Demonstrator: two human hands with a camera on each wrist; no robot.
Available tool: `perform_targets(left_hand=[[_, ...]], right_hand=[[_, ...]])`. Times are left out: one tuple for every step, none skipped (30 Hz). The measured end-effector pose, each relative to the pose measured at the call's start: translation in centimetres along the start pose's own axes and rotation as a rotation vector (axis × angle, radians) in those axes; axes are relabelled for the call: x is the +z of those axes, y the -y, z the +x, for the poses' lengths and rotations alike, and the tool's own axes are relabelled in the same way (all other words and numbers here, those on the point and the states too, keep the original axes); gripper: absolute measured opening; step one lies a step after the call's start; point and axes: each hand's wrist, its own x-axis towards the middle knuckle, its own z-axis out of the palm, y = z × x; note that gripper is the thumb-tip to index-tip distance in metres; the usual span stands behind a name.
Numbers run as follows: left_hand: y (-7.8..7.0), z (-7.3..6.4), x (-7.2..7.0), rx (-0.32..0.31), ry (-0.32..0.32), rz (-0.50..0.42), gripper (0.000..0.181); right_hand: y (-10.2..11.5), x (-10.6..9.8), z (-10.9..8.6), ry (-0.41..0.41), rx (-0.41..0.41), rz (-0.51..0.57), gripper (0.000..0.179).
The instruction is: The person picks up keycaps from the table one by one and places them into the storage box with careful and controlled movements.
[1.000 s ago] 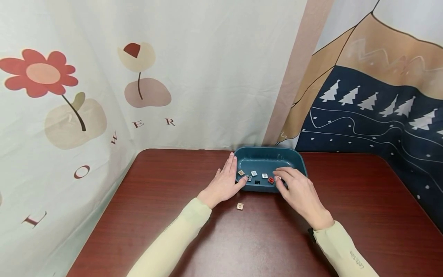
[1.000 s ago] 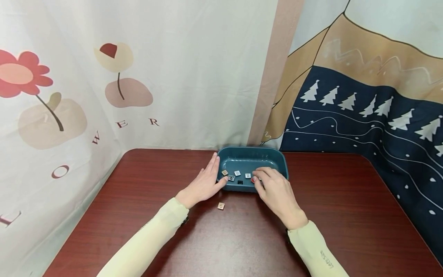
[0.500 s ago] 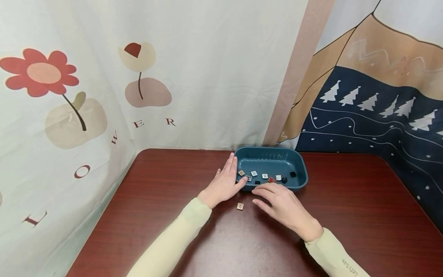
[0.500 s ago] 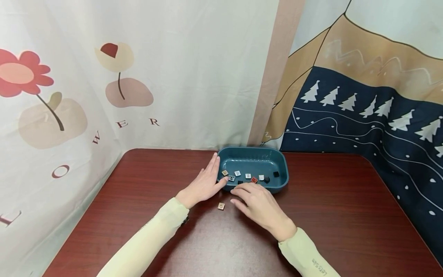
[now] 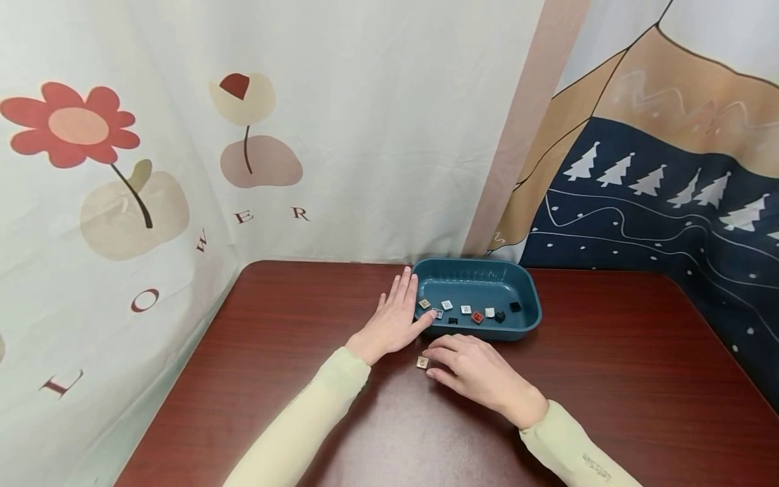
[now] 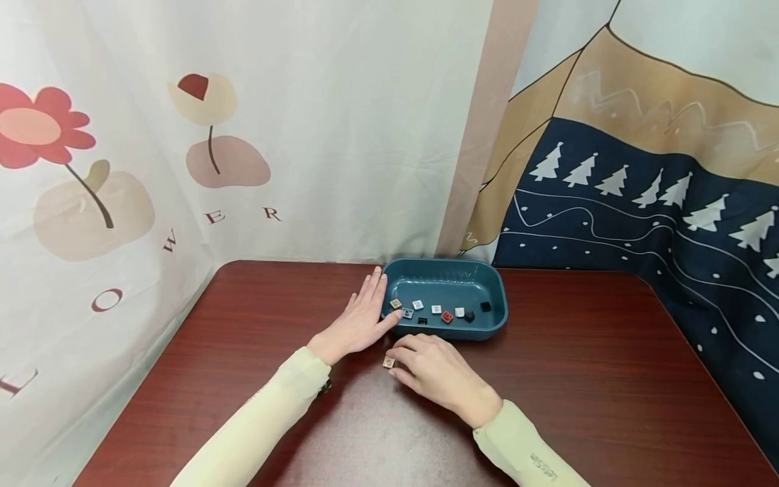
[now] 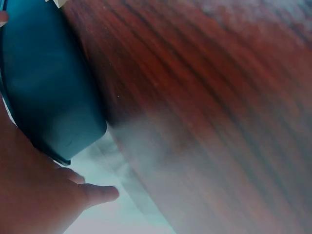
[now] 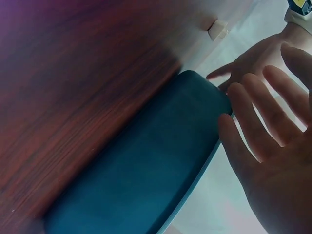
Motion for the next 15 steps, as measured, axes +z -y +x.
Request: perform_targets(left_hand=[[0.1, -0.1, -0.1, 0.003, -0.006, -0.001, 0.092], [0.2, -0.1, -0.2, 0.007, -0.016, -0.006, 0.091], [0.3, -0.2, -0.3, 0.011, -0.026, -0.01, 0.091], [0.4, -0.3, -0.5, 0.017, -0.038, -0.018, 0.091], [0.5, -0.4, -0.6, 0.022, -0.048, -0.029, 0.09], [0.6, -0.5, -0.8, 0.025, -0.057, -0.039, 0.09], [0.7, -0.6, -1.0, 0.029, -0.068, -0.05, 0.089], [0.9, -0.7, -1.1, 0.033, -0.081, -0.062, 0.089], [1.1, -0.8, -1.3, 0.036, -0.092, -0.071, 0.088], [1.2, -1.0, -1.5, 0.036, -0.102, -0.084, 0.087], [1.4, -1.2, -1.7, 0.034, -0.109, -0.094, 0.086], [1.6, -1.4, -1.9, 0.033, -0.119, -0.104, 0.085], [1.8, -1.6, -2.1, 0.03, -0.128, -0.112, 0.083], [2.1, -1.8, -2.3, 0.027, -0.136, -0.12, 0.082], [2.3, -2.1, -2.5, 0.025, -0.144, -0.124, 0.08]], right_hand=[[0.1, 0.1, 0.1, 0.008, -0.002, 0.0, 0.025], [0.1, 0.1, 0.2, 0.017, -0.003, -0.001, 0.025], [0.2, 0.2, 0.4, 0.026, -0.002, -0.003, 0.025], [0.2, 0.2, 0.5, 0.033, -0.003, -0.004, 0.026], [0.2, 0.3, 0.6, 0.041, -0.002, -0.003, 0.026], [0.3, 0.4, 0.7, 0.047, -0.002, -0.002, 0.026], [0.3, 0.5, 0.8, 0.056, -0.001, -0.001, 0.026], [0.3, 0.5, 0.9, 0.065, 0.001, 0.001, 0.026], [0.4, 0.6, 0.9, 0.074, 0.004, 0.004, 0.026], [0.4, 0.7, 1.0, 0.083, 0.007, 0.004, 0.026], [0.5, 0.8, 1.1, 0.092, 0.011, 0.006, 0.025], [0.5, 0.9, 1.2, 0.1, 0.013, 0.003, 0.025], [0.6, 1.0, 1.2, 0.107, 0.015, 0.001, 0.025], [0.6, 1.1, 1.3, 0.115, 0.017, -0.003, 0.025], [0.6, 1.2, 1.4, 0.121, 0.019, -0.008, 0.025]])
